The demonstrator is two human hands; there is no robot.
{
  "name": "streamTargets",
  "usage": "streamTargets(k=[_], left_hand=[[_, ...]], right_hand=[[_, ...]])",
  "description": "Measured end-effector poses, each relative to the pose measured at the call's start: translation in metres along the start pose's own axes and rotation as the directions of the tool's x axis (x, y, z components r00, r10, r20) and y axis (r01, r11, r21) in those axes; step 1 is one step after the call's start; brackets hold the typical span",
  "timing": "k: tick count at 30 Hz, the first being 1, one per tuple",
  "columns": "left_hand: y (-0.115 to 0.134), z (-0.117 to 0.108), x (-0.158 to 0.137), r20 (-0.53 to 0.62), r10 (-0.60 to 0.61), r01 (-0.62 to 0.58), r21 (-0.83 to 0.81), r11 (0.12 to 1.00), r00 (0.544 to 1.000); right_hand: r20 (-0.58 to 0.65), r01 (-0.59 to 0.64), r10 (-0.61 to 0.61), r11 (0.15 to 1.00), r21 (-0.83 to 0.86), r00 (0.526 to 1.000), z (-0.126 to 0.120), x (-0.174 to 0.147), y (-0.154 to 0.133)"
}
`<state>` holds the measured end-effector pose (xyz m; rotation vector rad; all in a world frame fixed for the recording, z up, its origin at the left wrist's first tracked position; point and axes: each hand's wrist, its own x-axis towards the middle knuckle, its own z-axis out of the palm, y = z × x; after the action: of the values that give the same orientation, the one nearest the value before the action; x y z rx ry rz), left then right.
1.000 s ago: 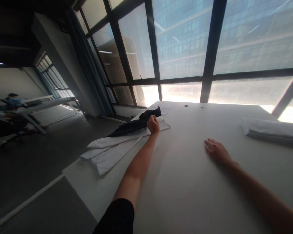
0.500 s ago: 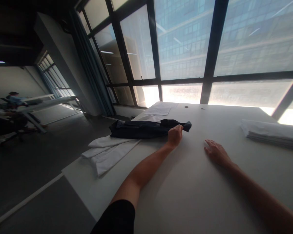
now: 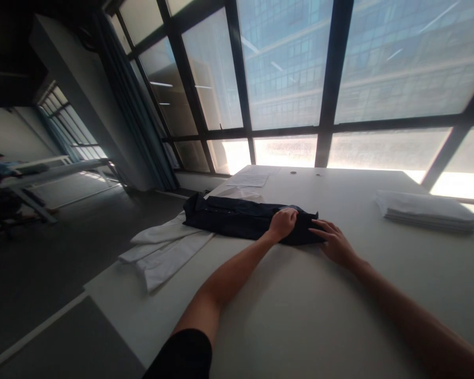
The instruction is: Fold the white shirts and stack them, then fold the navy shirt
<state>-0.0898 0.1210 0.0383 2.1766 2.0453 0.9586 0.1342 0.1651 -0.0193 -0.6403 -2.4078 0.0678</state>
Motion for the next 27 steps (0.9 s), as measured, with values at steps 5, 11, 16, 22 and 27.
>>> streamTargets(k=[5,11,16,22,27], left_hand=[[-0.077,-0.058,0.024,-0.06,-0.198,0.205,0.135,0.97,0.978],[-0.153,-0.078,0.006,-0.047,-0.294,0.298,0.159,0.941,0.955],[-0.167,-0.067,0.004,-0.031,-0.211,0.213,0.13,0.968,0.977],[-0.163,-0.062,0.012,0.211,-0.115,0.11,0.036,0.993,0.971],[-0.145,-0.074,0.014,0.442,-0.084,0.103,-0.019,0.994,0.893]], right_hand=[[0.112,0.032,-0.021,0.995,-0.096,0.993,-0.003,0.004,-0.047],[0.29,-0.106,0.089,0.993,0.046,0.953,0.017,0.004,-0.097],[0.326,-0.178,0.18,0.983,-0.035,0.928,0.02,0.011,-0.11],[0.321,-0.125,0.221,0.947,-0.295,0.921,-0.003,0.024,-0.098],[0.276,-0.178,0.292,0.911,-0.371,0.916,-0.012,0.026,-0.08]])
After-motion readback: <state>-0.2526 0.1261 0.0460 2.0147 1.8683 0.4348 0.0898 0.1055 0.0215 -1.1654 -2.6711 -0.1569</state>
